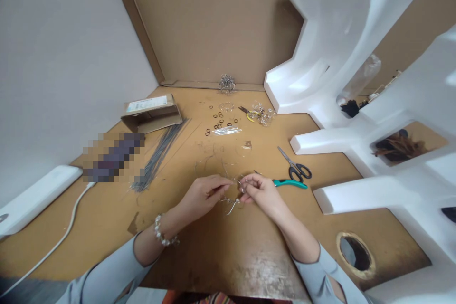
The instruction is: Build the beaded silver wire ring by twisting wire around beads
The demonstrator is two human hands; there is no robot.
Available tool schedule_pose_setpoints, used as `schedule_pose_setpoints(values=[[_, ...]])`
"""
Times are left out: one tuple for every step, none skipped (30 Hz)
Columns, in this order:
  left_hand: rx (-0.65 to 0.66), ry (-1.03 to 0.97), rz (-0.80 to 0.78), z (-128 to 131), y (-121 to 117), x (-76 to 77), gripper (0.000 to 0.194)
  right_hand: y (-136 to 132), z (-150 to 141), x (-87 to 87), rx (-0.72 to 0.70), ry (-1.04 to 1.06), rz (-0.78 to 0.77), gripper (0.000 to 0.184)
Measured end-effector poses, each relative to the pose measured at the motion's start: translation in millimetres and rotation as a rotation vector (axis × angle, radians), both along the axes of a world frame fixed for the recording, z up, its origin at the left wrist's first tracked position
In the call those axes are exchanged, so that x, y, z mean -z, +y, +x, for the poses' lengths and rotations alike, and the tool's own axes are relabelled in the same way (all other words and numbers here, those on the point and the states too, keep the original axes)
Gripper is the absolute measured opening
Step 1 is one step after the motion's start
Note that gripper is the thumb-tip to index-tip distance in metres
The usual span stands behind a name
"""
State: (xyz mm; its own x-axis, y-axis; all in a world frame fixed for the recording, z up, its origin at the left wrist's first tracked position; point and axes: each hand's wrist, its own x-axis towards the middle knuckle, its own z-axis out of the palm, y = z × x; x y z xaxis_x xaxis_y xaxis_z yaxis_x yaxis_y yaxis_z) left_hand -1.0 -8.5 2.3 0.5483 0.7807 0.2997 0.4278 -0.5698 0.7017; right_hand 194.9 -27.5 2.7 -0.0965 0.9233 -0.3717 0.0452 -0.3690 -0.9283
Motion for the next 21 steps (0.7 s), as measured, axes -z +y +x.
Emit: schedule_pose_setpoints(values=[[0.000, 0.023, 0.028, 0.5, -0.6, 0.3, 0.022, -0.3, -0.7, -0.6, -0.002, -0.004, 0.006, 0.034], [0.000, 0.048, 0.057, 1.0, -1.0, 0.8, 0.022, -0.7, -1.5, -1.2, -0.004, -0.009, 0.015, 0.034], [-0.003, 0.075, 0.086, 1.4, -1.1, 1.6, 0.023, -1.2, -2.3, -1.7, -0.006, -0.014, 0.026, 0.035], [-0.006, 0.103, 0.112, 1.8, -1.2, 2.4, 0.023, -1.8, -3.2, -2.2, -0.005, -0.019, 0.036, 0.035], [-0.009, 0.131, 0.134, 2.1, -1.0, 3.5, 0.023, -2.3, -4.1, -2.8, -0.004, -0.025, 0.044, 0.035], [-0.012, 0.154, 0.151, 2.4, -0.9, 4.5, 0.023, -2.9, -4.9, -3.3, 0.000, -0.033, 0.049, 0.035], [-0.014, 0.171, 0.164, 2.4, -0.7, 5.6, 0.024, -3.4, -5.6, -4.0, 0.004, -0.042, 0.050, 0.035], [-0.016, 0.179, 0.175, 2.4, -0.6, 6.7, 0.024, -3.8, -6.0, -4.6, 0.008, -0.053, 0.049, 0.034], [-0.017, 0.178, 0.185, 2.3, -0.6, 7.6, 0.024, -4.1, -6.3, -5.4, 0.013, -0.064, 0.047, 0.033], [-0.020, 0.170, 0.195, 2.1, -0.8, 8.3, 0.024, -4.3, -6.3, -6.1, 0.018, -0.073, 0.047, 0.032], [-0.023, 0.161, 0.205, 1.9, -1.0, 8.7, 0.024, -4.4, -6.2, -6.8, 0.021, -0.077, 0.048, 0.032], [-0.025, 0.153, 0.216, 1.7, -1.3, 9.0, 0.024, -4.4, -6.0, -7.3, 0.024, -0.080, 0.048, 0.031], [-0.025, 0.148, 0.229, 1.6, -1.5, 9.1, 0.024, -4.4, -5.7, -7.6, 0.023, -0.082, 0.048, 0.030], [-0.024, 0.145, 0.243, 1.5, -1.7, 9.1, 0.023, -4.4, -5.5, -7.7, 0.019, -0.085, 0.048, 0.029], [-0.023, 0.146, 0.260, 1.6, -1.8, 9.1, 0.023, -4.4, -5.4, -7.5, 0.015, -0.087, 0.049, 0.028], [-0.025, 0.149, 0.278, 1.9, -1.9, 9.2, 0.023, -4.5, -5.3, -7.1, 0.012, -0.087, 0.050, 0.027], [-0.029, 0.154, 0.298, 2.3, -2.0, 9.3, 0.022, -4.7, -5.3, -6.5, 0.010, -0.086, 0.053, 0.026], [-0.035, 0.163, 0.320, 2.8, -2.2, 9.5, 0.022, -4.9, -5.4, -5.9, 0.012, -0.084, 0.056, 0.026], [-0.041, 0.176, 0.341, 3.5, -2.5, 9.8, 0.021, -5.2, -5.5, -5.4, 0.015, -0.082, 0.057, 0.025], [-0.046, 0.196, 0.363, 4.4, -2.9, 9.9, 0.021, -5.4, -5.7, -5.1, 0.017, -0.083, 0.056, 0.025], [-0.049, 0.220, 0.385, 5.5, -3.5, 10.0, 0.021, -5.7, -5.9, -5.1, 0.019, -0.088, 0.053, 0.025]])
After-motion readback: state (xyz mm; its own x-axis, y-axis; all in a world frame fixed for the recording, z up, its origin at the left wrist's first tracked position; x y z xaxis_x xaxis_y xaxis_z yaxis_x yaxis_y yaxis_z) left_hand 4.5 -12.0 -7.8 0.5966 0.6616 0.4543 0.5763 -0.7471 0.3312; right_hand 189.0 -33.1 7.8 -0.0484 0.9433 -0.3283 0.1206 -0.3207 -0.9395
